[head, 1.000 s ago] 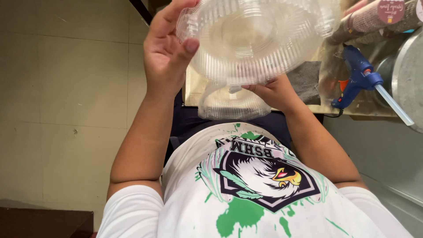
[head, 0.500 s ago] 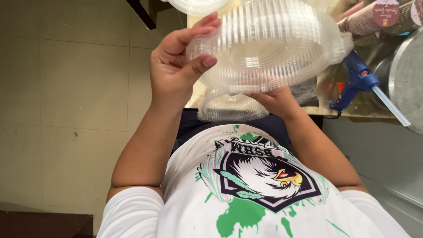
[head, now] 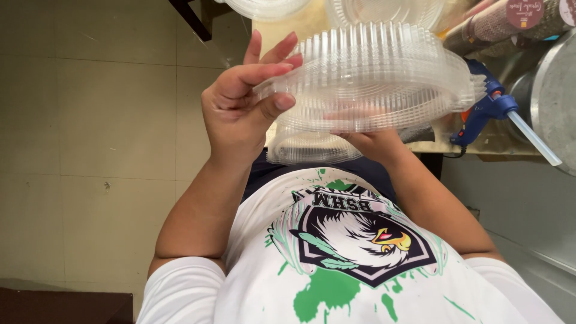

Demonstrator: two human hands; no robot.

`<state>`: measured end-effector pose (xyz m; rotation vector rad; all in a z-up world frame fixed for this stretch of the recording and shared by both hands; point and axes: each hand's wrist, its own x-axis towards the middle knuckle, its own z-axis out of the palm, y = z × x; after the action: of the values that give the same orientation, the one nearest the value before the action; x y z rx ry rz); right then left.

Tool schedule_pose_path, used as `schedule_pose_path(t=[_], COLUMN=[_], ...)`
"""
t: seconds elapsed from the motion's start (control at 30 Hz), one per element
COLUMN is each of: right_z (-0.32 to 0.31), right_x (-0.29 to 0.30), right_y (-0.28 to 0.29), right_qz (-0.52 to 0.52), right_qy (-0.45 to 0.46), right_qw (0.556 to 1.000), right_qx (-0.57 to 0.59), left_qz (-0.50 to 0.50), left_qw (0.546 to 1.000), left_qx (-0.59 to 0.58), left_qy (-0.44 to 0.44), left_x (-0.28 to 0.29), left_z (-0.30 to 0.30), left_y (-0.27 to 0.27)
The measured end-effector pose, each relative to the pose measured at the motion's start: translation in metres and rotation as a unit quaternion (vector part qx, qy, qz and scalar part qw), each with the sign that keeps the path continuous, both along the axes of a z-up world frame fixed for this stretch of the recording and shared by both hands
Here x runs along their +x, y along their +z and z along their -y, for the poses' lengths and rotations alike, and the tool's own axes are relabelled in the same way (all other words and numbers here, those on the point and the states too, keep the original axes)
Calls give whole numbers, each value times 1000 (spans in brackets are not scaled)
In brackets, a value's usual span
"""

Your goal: Wiping and organizing clear plastic food containers at a bakery workstation.

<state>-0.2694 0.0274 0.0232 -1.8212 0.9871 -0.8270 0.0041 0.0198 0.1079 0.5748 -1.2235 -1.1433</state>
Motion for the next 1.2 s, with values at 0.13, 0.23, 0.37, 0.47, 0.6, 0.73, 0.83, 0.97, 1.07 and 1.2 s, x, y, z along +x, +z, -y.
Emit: schedule_pose_path(t=[0.13,0.23,0.37,0.47,0.6,0.73,0.83,0.97,1.07,1.2], right_z=[0,-4,-7,-9,-20,-22,0,23,16,15], right_x=[0,-4,-3,-16,1,9,-17,-26,-25,-20], right_y=[-3,-10,-7,-51,25,62,16,-16,-23,-15], right_qz=[5,3,-48,21,60,126,142,182,207,189], right_qy=[29,37,6,-17,8,72,173,279,238,203], right_qw=[999,999,990,994,998,958,948,942,948,961], right_qx=[-45,-27,-135,-109,25,247,226,42,-34,14], left_qz=[-7,-45,35,88,118,170,202,212,218,220], left_qw=[999,996,991,984,976,952,934,929,922,919], left_qx=[-10,-20,-91,-124,-170,-245,-281,-283,-294,-297], left_qy=[-35,-72,-89,-93,-76,-66,-86,-111,-127,-137], left_x=[2,-1,-1,-5,-22,-42,-48,-54,-54,-53], left_z=[4,0,-9,-17,-26,-40,-50,-58,-60,-59], left_y=[7,8,4,20,38,52,53,50,48,48])
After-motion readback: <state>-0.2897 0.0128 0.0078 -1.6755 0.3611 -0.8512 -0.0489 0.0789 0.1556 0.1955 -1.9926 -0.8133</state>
